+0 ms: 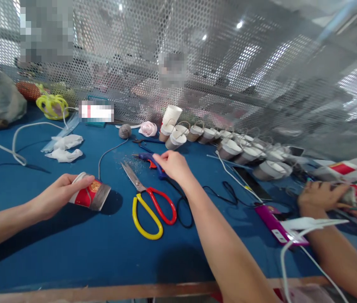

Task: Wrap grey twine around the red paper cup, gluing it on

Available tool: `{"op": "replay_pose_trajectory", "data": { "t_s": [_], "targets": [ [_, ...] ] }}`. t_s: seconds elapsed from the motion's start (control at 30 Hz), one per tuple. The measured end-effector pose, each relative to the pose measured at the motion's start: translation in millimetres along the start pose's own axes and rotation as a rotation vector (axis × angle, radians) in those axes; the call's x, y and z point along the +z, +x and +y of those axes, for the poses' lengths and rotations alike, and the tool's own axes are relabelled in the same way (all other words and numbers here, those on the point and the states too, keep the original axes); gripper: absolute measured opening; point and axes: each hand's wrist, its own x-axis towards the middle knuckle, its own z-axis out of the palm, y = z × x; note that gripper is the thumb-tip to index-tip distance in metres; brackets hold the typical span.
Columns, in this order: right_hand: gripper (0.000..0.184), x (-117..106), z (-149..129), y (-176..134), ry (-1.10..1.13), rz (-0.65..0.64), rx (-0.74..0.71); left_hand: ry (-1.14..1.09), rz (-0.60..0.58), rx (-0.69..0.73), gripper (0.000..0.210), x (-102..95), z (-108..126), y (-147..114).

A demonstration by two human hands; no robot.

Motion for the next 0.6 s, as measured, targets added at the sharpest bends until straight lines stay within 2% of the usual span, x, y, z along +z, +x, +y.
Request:
{"op": "replay_pose_trajectory", "data": {
  "t_s": [0.1,0.23,0.4,0.47,0.6],
  "targets": [
    [0.025,12,16,5,-0.070,-0.097,0.066,0.076,0.008,0.055,0.041,0.2,-2,1],
    [0.027,25,19,6,-0.033,-0.106,0.106,0.142,0.025,0.131,0.042,-0.2,-2,1],
    [0.023,8,-1,-15,0.207,-0.123,0.061,0.164,0.016,0.176,0.043,-2.7,-1,3],
    [0.013,0,-12,-32,0.317,-0.220,0.024,0.194,-0.006,0.193,0.043,-3.9,-2,4],
    [0.017,-6,-25,-64,0.455,-0.453,0.009,0.249,-0.034,0.208,0.044,-5.8,-2,5]
  ]
}}
